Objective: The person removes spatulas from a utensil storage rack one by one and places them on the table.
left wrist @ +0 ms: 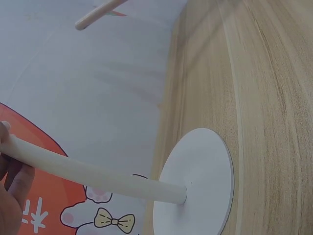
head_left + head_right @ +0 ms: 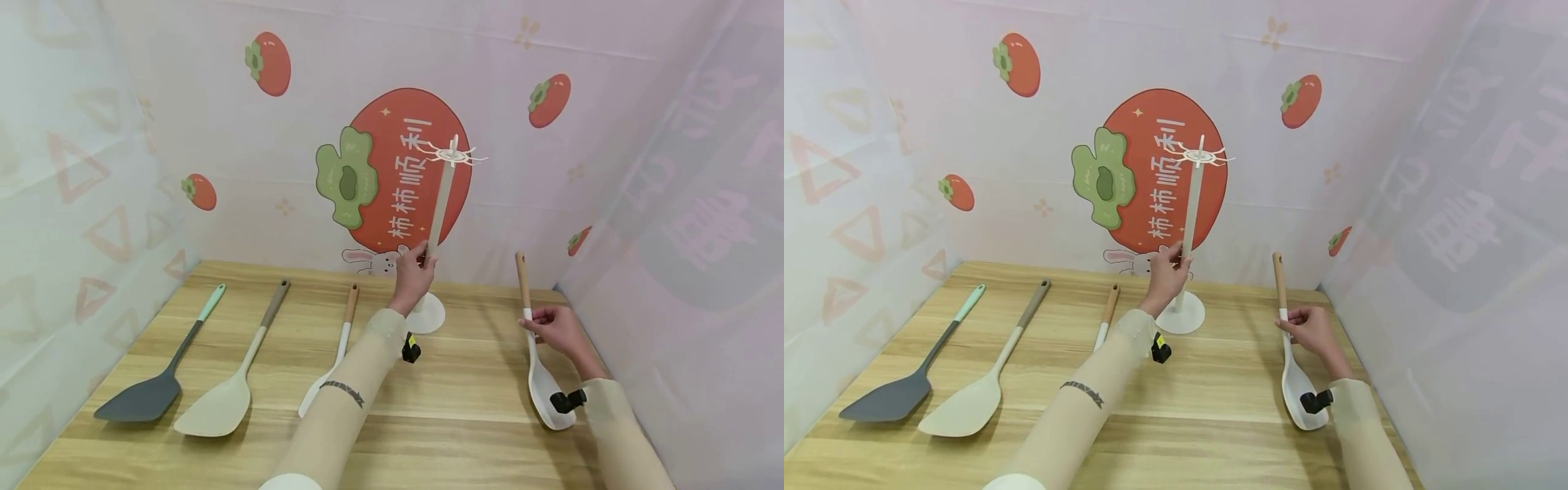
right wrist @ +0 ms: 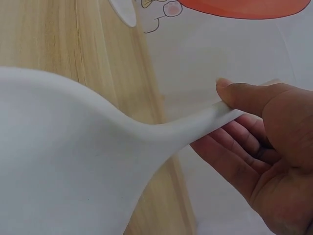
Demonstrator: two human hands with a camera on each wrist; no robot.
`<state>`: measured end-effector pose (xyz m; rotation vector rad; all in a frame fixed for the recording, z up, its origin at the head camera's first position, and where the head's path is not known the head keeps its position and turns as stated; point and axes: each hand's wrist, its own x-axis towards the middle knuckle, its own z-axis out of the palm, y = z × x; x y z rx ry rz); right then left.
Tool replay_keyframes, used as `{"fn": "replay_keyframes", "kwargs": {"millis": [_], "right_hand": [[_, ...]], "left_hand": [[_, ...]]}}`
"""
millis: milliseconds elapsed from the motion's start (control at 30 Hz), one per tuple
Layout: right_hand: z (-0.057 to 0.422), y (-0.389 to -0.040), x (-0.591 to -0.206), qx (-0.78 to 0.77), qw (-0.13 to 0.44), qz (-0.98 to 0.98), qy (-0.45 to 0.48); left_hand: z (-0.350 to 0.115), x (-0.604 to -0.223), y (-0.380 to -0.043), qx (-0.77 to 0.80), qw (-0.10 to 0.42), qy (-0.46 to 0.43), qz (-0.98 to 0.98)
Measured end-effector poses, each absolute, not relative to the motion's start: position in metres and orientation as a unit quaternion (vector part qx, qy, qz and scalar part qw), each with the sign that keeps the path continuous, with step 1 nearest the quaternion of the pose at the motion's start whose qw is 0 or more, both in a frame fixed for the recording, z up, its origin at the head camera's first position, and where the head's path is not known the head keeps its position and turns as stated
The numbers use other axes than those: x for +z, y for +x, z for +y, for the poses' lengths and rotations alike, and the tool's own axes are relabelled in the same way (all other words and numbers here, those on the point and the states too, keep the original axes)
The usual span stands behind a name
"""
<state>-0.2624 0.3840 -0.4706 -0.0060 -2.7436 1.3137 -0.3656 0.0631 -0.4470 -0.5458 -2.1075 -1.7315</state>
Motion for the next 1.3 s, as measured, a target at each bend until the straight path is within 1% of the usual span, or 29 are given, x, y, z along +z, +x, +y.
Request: {"fn": "replay_keyframes", "kwargs": {"millis": [667,1067,1300], "right_hand": [[0.389,-0.252,-0.483,0.401,-0.027,-0.915,-0.039],[0.386,-0.250,-0.490,0.402,-0.063,-0.911,-0.058],[0.382,-0.249,-0.494,0.385,-0.074,-0.917,-0.070]], "left_hand": [[0.062,-0.448,-0.367,-0.602,0.173,-0.192,-0.756],[0.062,-0.447,-0.368,-0.599,0.179,-0.197,-0.755],[0.062,-0.448,-0.368,-0.602,0.177,-0.201,-0.752]]}}
